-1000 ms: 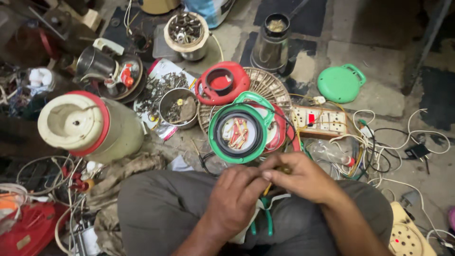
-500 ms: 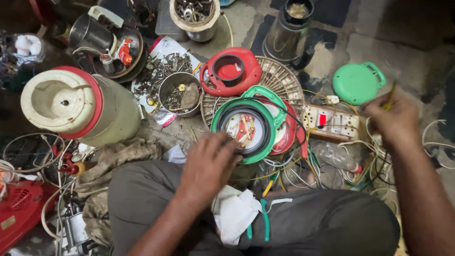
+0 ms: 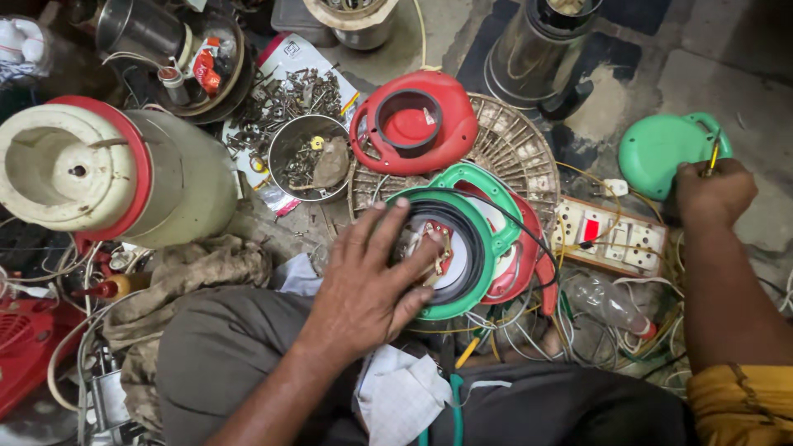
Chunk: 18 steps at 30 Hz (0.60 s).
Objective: The person sits on the floor and uses a screwdriver to open a green extension box, then uses pliers to manipulate the internal wires and components.
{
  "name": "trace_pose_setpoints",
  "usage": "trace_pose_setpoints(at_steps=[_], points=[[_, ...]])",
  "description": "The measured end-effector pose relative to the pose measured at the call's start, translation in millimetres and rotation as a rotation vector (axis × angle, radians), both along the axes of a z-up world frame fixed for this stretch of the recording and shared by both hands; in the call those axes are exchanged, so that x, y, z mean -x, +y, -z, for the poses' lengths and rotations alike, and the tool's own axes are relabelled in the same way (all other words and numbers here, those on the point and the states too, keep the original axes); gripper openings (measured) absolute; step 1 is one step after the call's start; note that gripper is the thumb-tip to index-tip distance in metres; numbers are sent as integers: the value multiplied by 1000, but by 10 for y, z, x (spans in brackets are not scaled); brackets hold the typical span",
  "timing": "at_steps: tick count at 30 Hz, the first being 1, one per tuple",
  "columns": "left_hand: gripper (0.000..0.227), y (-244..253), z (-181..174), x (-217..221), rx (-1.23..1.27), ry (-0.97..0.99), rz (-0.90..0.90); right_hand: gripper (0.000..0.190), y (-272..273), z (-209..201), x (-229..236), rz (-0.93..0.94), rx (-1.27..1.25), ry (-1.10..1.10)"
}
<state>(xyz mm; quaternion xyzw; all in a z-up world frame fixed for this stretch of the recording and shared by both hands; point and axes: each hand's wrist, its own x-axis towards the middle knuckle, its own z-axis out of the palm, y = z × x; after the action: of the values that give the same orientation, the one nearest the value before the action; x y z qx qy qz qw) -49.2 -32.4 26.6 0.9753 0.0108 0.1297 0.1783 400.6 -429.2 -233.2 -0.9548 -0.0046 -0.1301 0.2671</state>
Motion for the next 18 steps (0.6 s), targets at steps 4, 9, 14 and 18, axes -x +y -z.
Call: trace_pose_setpoints(at_steps=[4, 9, 14, 18], points=[[49, -11, -11, -14, -57, 26, 38, 35, 47, -51, 17, 25, -83, 78], [57, 22, -40, 65, 70, -80, -29, 28, -61, -234, 138, -80, -75, -192], [45, 180, 170, 332, 338, -295, -354, 31, -54, -967, 727, 52, -566, 130], [29, 290, 620, 331, 908, -89, -473, 36, -7, -1527, 1308, -11, -747, 125]])
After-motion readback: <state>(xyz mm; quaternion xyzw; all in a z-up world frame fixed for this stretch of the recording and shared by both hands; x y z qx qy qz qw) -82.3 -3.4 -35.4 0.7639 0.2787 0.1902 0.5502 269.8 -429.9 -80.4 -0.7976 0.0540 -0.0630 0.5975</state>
